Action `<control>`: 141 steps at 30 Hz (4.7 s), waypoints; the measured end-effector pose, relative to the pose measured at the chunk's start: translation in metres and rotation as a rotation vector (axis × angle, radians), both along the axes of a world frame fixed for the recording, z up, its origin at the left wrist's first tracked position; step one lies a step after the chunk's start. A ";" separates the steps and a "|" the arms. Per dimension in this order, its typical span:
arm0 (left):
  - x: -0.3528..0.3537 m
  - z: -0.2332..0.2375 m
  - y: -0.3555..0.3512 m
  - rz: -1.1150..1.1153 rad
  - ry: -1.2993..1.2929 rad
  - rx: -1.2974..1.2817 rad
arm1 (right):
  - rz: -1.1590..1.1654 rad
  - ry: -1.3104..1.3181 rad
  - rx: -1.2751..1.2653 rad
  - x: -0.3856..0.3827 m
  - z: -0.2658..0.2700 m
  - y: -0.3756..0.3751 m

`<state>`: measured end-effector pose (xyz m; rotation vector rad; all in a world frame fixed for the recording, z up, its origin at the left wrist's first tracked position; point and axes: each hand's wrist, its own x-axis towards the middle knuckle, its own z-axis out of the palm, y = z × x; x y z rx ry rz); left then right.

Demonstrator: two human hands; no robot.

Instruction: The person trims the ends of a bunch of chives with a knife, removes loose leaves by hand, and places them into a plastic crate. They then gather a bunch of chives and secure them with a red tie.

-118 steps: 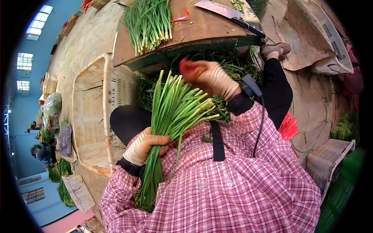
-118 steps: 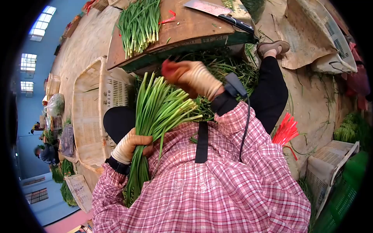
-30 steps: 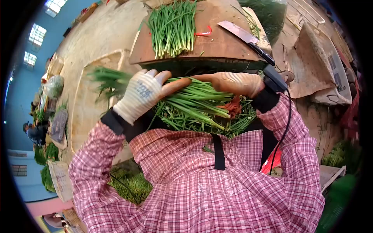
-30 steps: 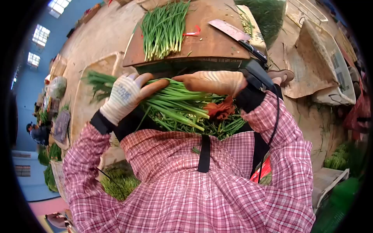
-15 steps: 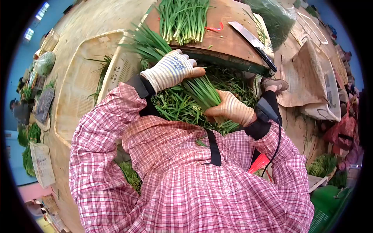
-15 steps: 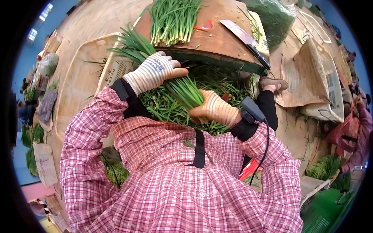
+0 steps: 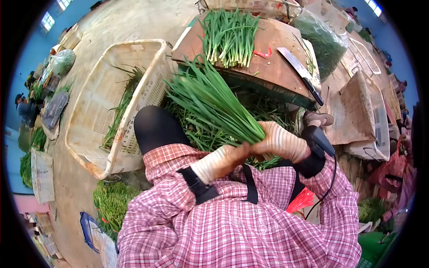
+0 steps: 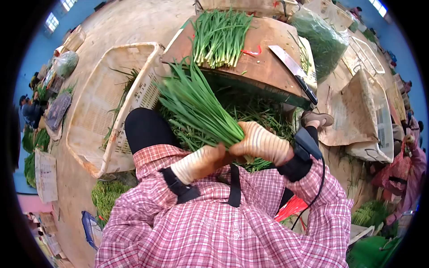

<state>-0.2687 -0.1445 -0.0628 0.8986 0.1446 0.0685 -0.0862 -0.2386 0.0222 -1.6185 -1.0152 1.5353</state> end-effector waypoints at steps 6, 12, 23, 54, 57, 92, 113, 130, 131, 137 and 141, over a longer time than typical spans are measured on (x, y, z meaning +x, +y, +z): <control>0.032 0.032 0.001 0.512 -0.201 -0.236 | -0.098 0.271 0.013 -0.024 0.022 -0.004; 0.057 0.069 0.036 0.503 -0.037 -0.066 | -0.271 0.396 0.213 -0.025 0.003 0.014; 0.190 0.210 0.209 0.048 -0.323 0.288 | -0.452 -0.016 0.696 0.068 0.102 0.134; 0.259 0.059 0.271 0.123 0.489 1.851 | -0.597 -0.383 0.429 0.227 0.027 0.227; 0.260 0.059 0.270 0.119 0.513 1.886 | -0.606 -0.351 0.520 0.245 0.002 0.273; 0.258 0.058 0.287 0.106 0.472 1.812 | 0.289 -0.557 0.525 0.115 -0.021 0.139; 0.249 0.069 0.272 -0.011 0.137 1.773 | -0.742 -0.392 0.389 0.173 -0.046 0.189; 0.241 0.052 0.298 -0.218 0.135 1.526 | -0.427 -0.814 0.337 0.131 -0.031 0.199; 0.243 0.052 0.298 -0.219 0.138 1.528 | -0.410 -0.801 0.294 0.130 -0.032 0.204; 0.245 0.052 0.289 -0.238 0.238 1.713 | -0.441 -0.068 0.344 0.122 -0.017 0.173; 0.245 0.049 0.286 -0.230 0.255 1.789 | 0.195 -0.208 0.665 0.093 -0.022 0.129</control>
